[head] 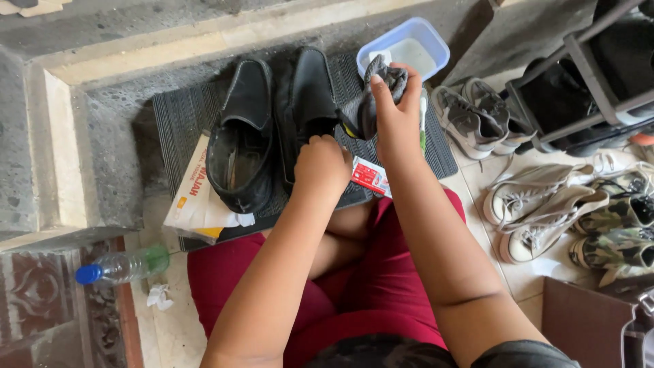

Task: The person sits on the floor and cleans a pair of black shoes using a cloth. They wipe the soles, sides, and uppers of the shoes thoroughly, handling them one at a time.

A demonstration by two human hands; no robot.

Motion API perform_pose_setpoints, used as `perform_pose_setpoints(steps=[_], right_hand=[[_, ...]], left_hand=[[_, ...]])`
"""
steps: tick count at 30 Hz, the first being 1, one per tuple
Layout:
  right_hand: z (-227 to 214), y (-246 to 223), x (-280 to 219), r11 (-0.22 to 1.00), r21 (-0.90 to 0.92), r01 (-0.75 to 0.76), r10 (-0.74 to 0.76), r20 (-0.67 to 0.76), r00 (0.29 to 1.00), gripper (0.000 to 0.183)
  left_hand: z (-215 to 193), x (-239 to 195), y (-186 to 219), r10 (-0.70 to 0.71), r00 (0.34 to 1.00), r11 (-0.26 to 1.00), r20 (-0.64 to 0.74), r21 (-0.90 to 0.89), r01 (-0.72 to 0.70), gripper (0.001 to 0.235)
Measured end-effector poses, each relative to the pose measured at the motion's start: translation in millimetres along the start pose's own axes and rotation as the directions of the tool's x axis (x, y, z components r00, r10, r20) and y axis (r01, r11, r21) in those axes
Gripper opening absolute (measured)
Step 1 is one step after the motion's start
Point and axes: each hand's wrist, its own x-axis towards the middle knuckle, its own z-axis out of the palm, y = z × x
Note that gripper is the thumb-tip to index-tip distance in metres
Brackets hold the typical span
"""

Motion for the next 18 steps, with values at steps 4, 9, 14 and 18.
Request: perform_pose_setpoints(steps=[4, 9, 14, 18], right_hand=[[9.7, 18.9, 24.1, 0.986, -0.153, 0.061, -0.039, 0.137, 0.990, 0.053], [38.4, 100.8, 53.9, 0.433, -0.510, 0.743, -0.329, 0.678, 0.657, 0.062], [62.3, 135.3, 77.7, 0.338, -0.539, 0.772, -0.311, 0.710, 0.632, 0.045], [87.1, 136.0, 111.1, 0.290, -0.635, 0.716, -0.411, 0.593, 0.693, 0.033]], left_hand=[[24.5, 26.6, 4.6, -0.172, 0.972, 0.978, 0.162, 0.144, 0.150, 0.056], [29.5, 18.7, 10.1, -0.120, 0.973, 0.941, 0.200, 0.334, 0.047, 0.081], [29.2, 20.0, 13.1, -0.145, 0.938, 0.907, 0.315, 0.421, -0.002, 0.075], [40.4, 17.0, 6.6, -0.097, 0.962, 0.893, 0.254, 0.448, -0.028, 0.060]])
